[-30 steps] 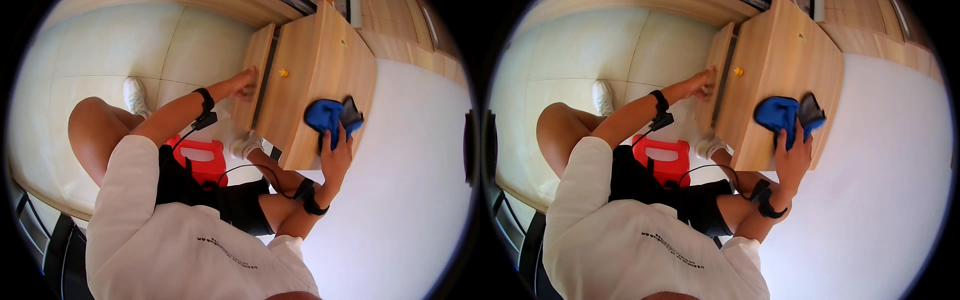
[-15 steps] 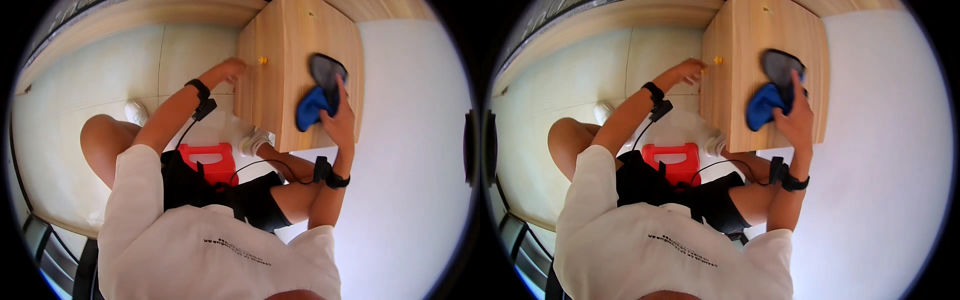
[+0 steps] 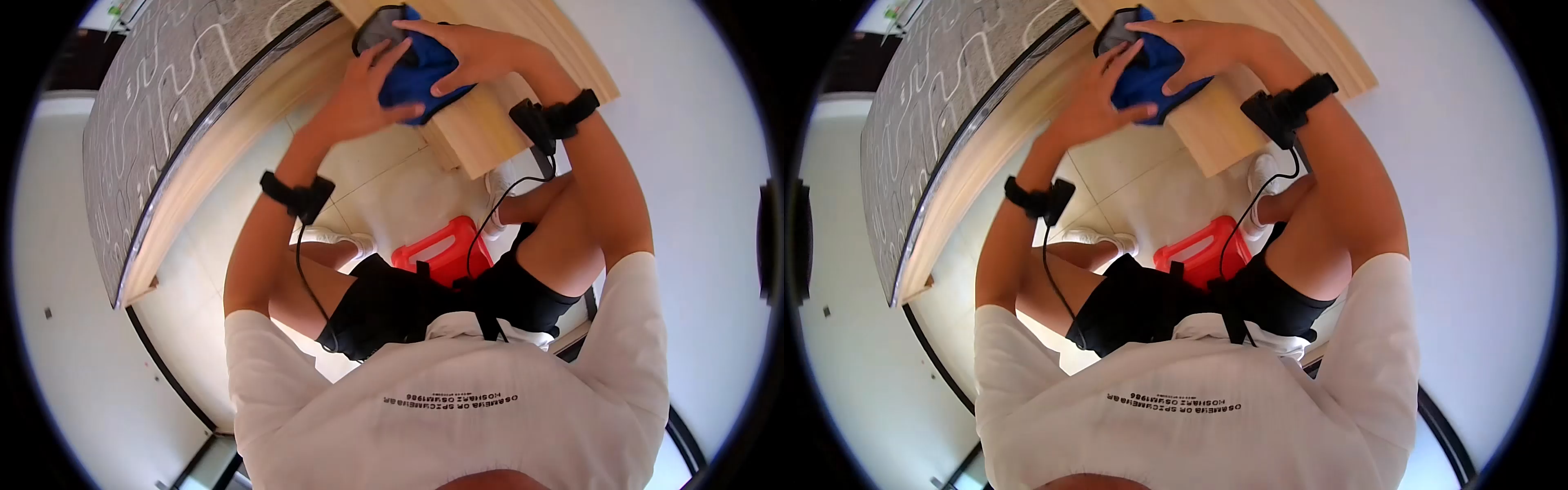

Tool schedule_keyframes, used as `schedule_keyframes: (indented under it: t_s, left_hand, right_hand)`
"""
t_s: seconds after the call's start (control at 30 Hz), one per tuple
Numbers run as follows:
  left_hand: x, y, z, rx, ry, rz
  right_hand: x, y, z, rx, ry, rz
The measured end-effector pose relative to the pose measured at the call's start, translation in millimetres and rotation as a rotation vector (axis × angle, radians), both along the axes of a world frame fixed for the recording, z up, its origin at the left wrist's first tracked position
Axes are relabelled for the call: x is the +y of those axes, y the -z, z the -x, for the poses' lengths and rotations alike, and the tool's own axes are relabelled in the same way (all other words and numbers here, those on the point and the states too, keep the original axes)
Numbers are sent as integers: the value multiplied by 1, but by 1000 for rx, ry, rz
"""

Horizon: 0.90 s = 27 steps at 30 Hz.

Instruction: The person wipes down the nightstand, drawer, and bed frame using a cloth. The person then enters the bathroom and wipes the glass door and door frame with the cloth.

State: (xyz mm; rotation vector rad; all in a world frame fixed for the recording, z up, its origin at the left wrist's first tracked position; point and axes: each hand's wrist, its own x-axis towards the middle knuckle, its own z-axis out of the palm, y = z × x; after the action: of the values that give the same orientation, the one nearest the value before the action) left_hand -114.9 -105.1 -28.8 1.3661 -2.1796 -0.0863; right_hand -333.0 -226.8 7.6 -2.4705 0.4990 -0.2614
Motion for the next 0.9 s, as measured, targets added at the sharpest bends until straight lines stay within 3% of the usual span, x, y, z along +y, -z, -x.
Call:
schedule_keyframes:
  t_s: [0.13,0.17,0.23,0.3,0.43,0.53,0.63,0.7,0.73,0.87,0.9]
  left_hand:
    - [6,13,3,107,12,-97]
    - [-6,15,-12,130,17,-108]
    - [-34,21,-30,145,23,-97]
    - [-52,22,-41,173,-91,-4]
    - [-71,18,-55,205,-107,58]
    - [-53,10,-30,83,-83,155]
    - [-21,8,4,57,226,48]
    - [2,5,25,79,319,-6]
    - [15,-2,36,99,384,-74]
    - [9,-2,24,80,421,-152]
    - [-1,5,13,78,421,-152]
  right_hand:
    - [-5,-23,38,117,-48,-169]
    - [-11,-27,38,-13,-118,-167]
    - [-17,-27,37,-149,-187,-143]
    - [-13,-20,29,54,58,254]
    - [-17,-33,20,0,-15,193]
    - [-13,-32,24,-256,-87,182]
    - [-13,-23,30,-44,-39,6]
    - [3,-41,31,399,-171,-289]
    - [7,-39,32,462,-144,-381]
    - [12,-25,25,452,-182,-247]
    - [12,-18,21,260,-116,-154]
